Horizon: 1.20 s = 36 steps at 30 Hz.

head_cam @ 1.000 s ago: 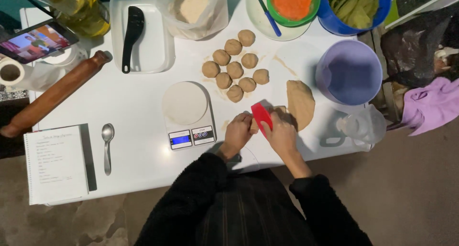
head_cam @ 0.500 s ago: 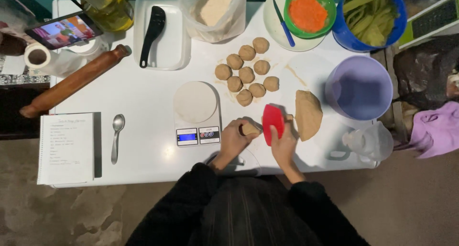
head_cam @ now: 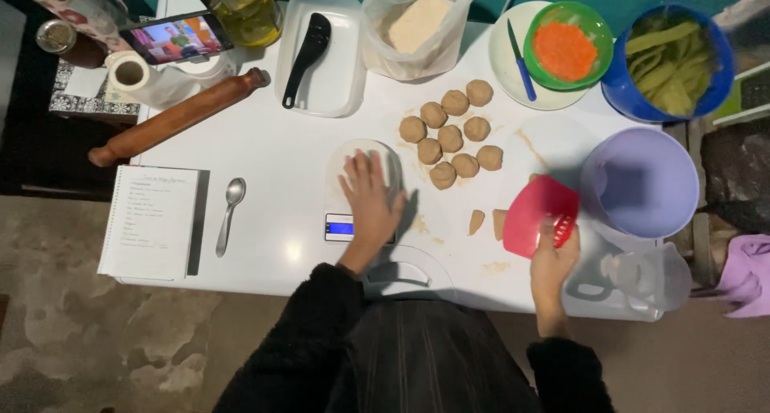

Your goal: The person is portioning and weighing dough using a digital scale and a bench scraper, then rolling them into balls.

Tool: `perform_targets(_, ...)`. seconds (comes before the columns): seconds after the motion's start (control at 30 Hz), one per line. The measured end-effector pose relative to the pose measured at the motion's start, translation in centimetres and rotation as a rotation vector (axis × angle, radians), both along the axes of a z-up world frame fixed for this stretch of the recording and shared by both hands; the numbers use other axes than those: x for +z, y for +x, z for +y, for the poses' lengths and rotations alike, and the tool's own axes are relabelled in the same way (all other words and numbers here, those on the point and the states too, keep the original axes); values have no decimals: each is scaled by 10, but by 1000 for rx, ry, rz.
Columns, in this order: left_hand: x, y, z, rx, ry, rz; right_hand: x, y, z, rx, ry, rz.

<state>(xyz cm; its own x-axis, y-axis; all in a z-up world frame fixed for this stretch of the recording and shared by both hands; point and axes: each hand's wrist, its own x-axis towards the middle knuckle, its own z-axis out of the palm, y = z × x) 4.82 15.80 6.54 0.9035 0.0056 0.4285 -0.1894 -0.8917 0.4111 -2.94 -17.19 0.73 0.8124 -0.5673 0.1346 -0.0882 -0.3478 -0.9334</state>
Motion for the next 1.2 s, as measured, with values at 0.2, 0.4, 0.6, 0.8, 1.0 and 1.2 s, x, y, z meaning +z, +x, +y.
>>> perform_targets(0.2, -46, -81, -45, -603, -526, 490, -22, 9, -68, -57, -186, -114)
perform_targets(0.4, -50, -81, -41, -530, -461, 708, -45, 9, -108, 6, -705, 317)
perform_targets(0.6, -55, -84, -38, -605, -428, 679, -63, 7, -119, 69, -717, 419)
perform_targets(0.8, -53, -82, -36, -582, -455, 709, -51, 8, -100, -38, -661, 410)
perform_targets(1.0, -75, -67, -49, -555, -448, 510, -56, 8, -110, -10, -689, 354)
perform_targets(1.2, -100, -7, -112, -791, -137, 62, 8, 3, -7, 130, -479, 320)
